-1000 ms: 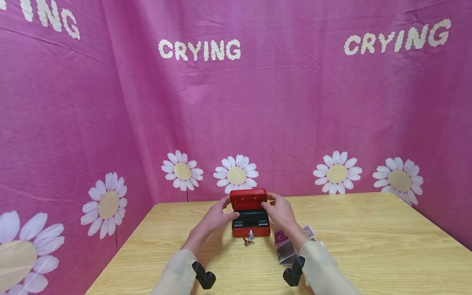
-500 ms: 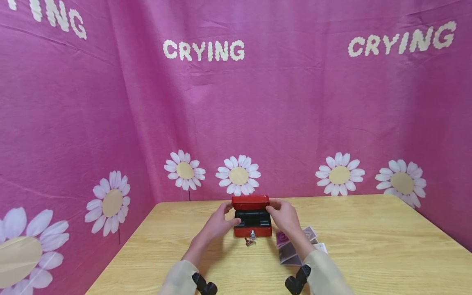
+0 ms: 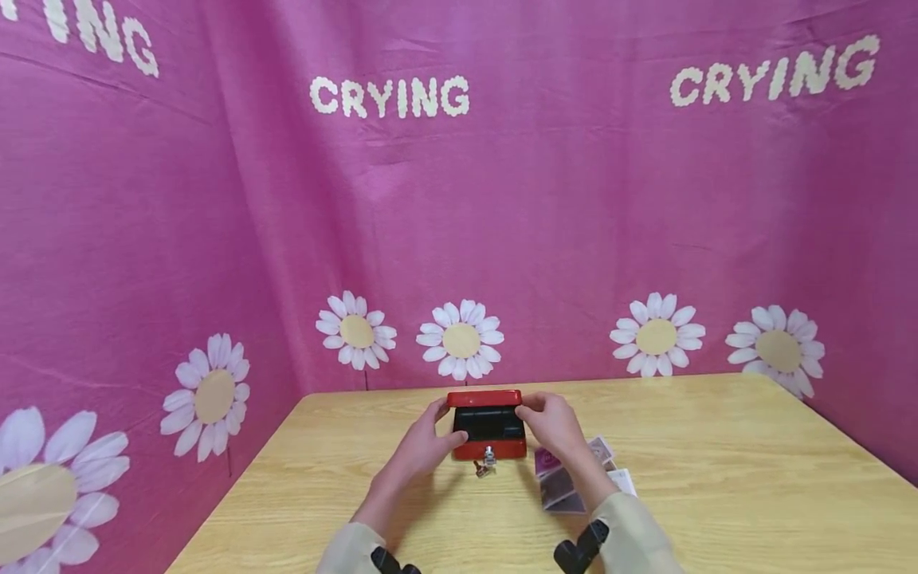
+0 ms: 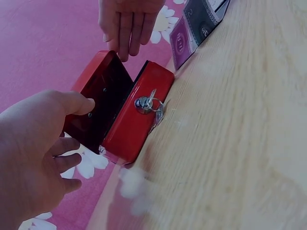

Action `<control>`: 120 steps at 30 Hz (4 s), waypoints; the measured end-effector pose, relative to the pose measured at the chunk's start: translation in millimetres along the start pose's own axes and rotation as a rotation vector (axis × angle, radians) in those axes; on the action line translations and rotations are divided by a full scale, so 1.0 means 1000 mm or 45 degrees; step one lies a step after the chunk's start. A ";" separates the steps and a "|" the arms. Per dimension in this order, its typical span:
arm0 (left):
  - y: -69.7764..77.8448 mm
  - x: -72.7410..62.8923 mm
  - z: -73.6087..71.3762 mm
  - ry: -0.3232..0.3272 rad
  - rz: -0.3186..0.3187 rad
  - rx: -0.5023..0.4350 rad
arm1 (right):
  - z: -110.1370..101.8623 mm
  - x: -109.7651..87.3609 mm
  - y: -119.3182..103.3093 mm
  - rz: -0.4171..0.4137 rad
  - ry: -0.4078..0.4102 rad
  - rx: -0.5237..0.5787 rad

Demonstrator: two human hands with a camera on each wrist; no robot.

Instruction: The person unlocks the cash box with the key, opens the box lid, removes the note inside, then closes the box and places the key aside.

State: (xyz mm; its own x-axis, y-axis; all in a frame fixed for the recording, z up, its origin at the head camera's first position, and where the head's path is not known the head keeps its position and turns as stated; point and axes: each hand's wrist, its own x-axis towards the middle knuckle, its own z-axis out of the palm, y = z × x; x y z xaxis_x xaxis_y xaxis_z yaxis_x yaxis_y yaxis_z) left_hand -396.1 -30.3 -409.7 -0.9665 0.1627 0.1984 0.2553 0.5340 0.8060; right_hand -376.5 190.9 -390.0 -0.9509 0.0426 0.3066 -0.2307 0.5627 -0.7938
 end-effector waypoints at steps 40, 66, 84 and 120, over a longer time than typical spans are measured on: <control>-0.010 -0.001 0.001 -0.002 0.013 -0.034 | -0.009 -0.004 0.002 0.070 -0.150 -0.195; -0.010 -0.004 -0.001 -0.071 0.011 0.093 | -0.004 -0.007 0.005 0.177 -0.216 -0.252; -0.014 -0.004 -0.002 -0.082 0.053 0.097 | 0.007 -0.010 -0.006 -0.071 -0.125 -0.140; -0.016 -0.003 -0.003 -0.085 0.105 0.091 | 0.030 -0.018 0.008 -0.045 -0.436 0.178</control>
State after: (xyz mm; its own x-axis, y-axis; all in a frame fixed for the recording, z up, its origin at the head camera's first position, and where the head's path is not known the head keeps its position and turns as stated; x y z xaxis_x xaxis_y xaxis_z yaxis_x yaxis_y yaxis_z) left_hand -397.1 -41.7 -422.1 -0.9391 0.2617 0.2227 0.3369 0.5739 0.7464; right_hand -367.2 169.9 -417.9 -0.9505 -0.2665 0.1601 -0.2678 0.4401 -0.8571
